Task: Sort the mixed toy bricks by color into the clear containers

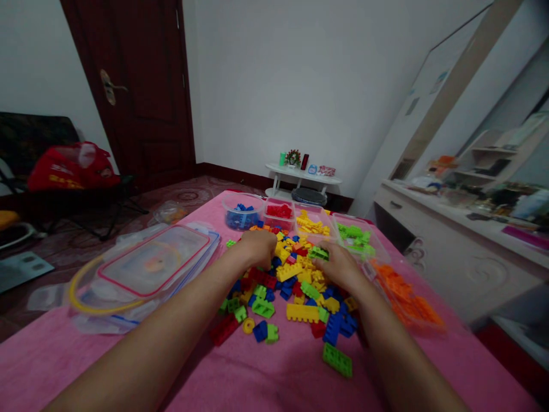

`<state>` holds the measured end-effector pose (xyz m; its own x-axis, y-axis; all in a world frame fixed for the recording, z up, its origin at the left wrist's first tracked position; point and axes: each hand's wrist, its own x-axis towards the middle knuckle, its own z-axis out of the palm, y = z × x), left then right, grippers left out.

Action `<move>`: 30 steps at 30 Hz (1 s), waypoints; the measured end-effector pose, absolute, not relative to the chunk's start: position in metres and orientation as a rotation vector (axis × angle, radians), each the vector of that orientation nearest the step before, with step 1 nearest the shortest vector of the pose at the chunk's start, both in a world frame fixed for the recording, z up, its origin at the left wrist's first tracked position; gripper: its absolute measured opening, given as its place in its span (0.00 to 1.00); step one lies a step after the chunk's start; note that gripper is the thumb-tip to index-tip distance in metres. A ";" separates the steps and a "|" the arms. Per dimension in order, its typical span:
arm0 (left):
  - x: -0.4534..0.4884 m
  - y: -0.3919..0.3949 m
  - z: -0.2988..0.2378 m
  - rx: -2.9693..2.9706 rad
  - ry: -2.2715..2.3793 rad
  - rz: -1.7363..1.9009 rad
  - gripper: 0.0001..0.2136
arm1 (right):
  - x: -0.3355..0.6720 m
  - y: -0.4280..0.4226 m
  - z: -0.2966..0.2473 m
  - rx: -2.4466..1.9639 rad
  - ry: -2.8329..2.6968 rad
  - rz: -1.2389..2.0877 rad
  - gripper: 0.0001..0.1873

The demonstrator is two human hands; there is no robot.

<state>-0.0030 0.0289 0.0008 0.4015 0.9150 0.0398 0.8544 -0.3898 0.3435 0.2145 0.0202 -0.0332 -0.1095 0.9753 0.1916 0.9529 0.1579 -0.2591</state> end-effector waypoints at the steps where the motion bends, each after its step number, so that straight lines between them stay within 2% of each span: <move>1: -0.004 0.030 0.000 2.393 1.535 0.331 0.09 | 0.216 0.021 -0.033 -1.854 -2.110 0.116 0.08; 5: -0.008 0.033 0.001 2.382 1.508 0.252 0.08 | 0.223 0.028 -0.037 -1.897 -1.958 0.156 0.08; 8: -0.004 0.029 0.002 2.391 1.546 0.198 0.12 | 0.228 0.031 -0.046 -1.913 -1.955 0.131 0.07; 15: 0.000 0.022 0.005 2.392 1.586 0.390 0.13 | 0.232 0.032 -0.051 -1.913 -1.894 0.058 0.14; 18: -0.010 0.027 0.011 2.408 1.504 0.368 0.12 | 0.233 0.030 -0.038 -1.763 -1.738 0.087 0.11; 21: -0.012 0.034 0.014 2.378 1.381 0.556 0.07 | 0.225 0.025 -0.026 -1.495 -1.476 0.390 0.08; 23: -0.005 0.035 0.013 2.245 1.255 0.770 0.05 | 0.213 0.020 -0.021 -1.310 -1.242 0.687 0.09; 27: 0.018 0.028 0.008 1.803 0.910 0.919 0.13 | 0.186 0.011 -0.020 -0.982 -0.713 1.150 0.14; 30: 0.030 0.022 0.003 1.717 0.844 0.965 0.16 | 0.171 0.005 -0.020 -0.891 -0.546 1.310 0.10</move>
<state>0.0304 0.0224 0.0034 0.4481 0.8652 0.2251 0.1080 -0.3023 0.9471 0.1712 0.0045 -0.0200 0.2076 0.9687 -0.1358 -0.5861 0.0120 -0.8101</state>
